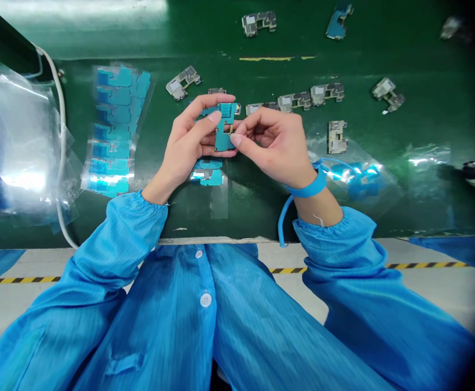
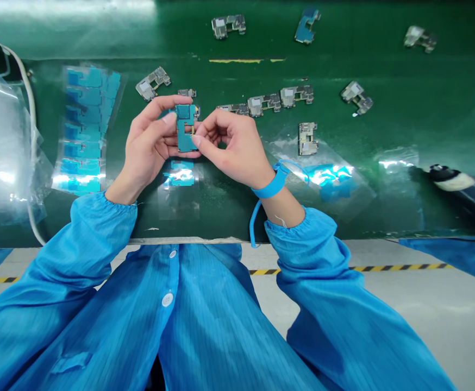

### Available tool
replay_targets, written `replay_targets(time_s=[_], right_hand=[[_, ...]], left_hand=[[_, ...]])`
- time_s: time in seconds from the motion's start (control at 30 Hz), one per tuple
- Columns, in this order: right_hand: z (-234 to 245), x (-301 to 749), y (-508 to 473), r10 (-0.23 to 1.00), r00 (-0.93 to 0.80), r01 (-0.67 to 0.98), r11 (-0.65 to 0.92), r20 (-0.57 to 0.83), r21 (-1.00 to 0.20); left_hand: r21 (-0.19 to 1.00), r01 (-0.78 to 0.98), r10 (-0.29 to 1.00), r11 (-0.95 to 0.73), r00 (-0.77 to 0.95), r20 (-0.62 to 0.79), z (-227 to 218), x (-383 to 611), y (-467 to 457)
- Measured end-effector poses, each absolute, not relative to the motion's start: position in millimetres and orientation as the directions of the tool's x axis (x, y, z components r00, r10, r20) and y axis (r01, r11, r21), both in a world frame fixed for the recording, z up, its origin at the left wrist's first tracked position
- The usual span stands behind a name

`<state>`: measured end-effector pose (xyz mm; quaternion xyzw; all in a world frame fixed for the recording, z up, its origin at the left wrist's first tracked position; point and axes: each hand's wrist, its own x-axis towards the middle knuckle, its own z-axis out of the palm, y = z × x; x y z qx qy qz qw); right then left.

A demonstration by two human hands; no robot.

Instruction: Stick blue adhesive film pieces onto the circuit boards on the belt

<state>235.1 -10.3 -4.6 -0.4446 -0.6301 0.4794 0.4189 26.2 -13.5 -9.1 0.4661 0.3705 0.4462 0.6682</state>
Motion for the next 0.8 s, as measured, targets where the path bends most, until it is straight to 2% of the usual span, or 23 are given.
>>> replay_targets(time_s=[0.2, 0.37, 0.5, 0.67, 0.8], right_hand=[[-6.2, 237.2, -8.9, 0.934, -0.278, 0.150, 0.272, 0.224, -0.950], [2.8, 240.1, -4.9, 0.953, -0.173, 0.127, 0.271, 0.248, -0.954], [3.9, 240.7, -3.0, 0.947, -0.181, 0.136, 0.290, 0.264, -0.947], [-0.3, 234.6, -8.6, 0.933, -0.259, 0.188, 0.302, 0.249, -0.935], [-1.1, 230.3, -12.0, 0.925, -0.304, 0.232, 0.305, 0.229, -0.924]], left_hand=[[0.967, -0.248, 0.942, 0.053, 0.333, 0.034, -26.0, 26.6, -8.6], [0.964, -0.265, 0.950, -0.029, 0.293, 0.109, -24.4, 23.7, -8.0], [0.960, -0.272, 0.955, -0.065, 0.262, 0.139, -21.0, 22.2, -8.8], [0.956, -0.290, 0.956, -0.054, 0.263, 0.133, -16.0, 23.5, -12.1], [0.947, -0.321, 0.967, 0.012, 0.243, 0.070, -10.0, 26.6, -17.0]])
